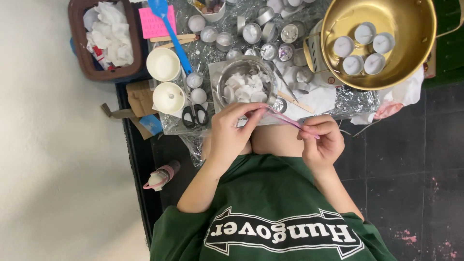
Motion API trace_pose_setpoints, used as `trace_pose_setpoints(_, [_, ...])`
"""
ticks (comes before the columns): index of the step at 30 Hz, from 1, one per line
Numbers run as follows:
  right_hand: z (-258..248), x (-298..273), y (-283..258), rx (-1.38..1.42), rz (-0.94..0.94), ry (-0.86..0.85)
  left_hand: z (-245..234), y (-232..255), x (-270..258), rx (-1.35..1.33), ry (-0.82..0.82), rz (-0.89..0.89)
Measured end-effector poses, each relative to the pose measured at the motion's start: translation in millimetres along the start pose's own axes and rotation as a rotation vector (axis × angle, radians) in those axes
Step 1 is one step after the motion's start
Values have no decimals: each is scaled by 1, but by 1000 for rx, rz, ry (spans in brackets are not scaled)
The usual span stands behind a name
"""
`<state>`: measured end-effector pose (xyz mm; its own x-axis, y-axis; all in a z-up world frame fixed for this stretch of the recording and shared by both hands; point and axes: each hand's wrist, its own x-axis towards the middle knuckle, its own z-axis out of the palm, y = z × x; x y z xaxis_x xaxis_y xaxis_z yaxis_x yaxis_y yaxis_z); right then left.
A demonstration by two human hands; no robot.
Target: The person sits at a work table making tealight candles. They place wicks into small metal tealight cups, then dip and move the filled cups one at a time into a gold pot of melted wax, adding finished candles to the pot while handling empty cups from the table.
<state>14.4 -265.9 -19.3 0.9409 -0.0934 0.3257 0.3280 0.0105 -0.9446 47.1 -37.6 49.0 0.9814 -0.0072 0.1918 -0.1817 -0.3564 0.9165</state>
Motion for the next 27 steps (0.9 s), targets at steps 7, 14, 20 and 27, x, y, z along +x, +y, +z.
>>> trace_pose_setpoints(7, [19, 11, -8, -91, -25, -111, -19, -2, 11, -63, -17, -143])
trace_pose_setpoints(14, [41, 16, 5, -155, -8, -89, -21, -12, 18, 175, 123, -116])
trace_pose_setpoints(20, [36, 22, 28, 117, 219, 71, -17, -25, 20, 381, 165, -169])
trace_pose_setpoints(27, [35, 25, 28, 270, 433, 116, -15, -23, 17, 525, 120, 57])
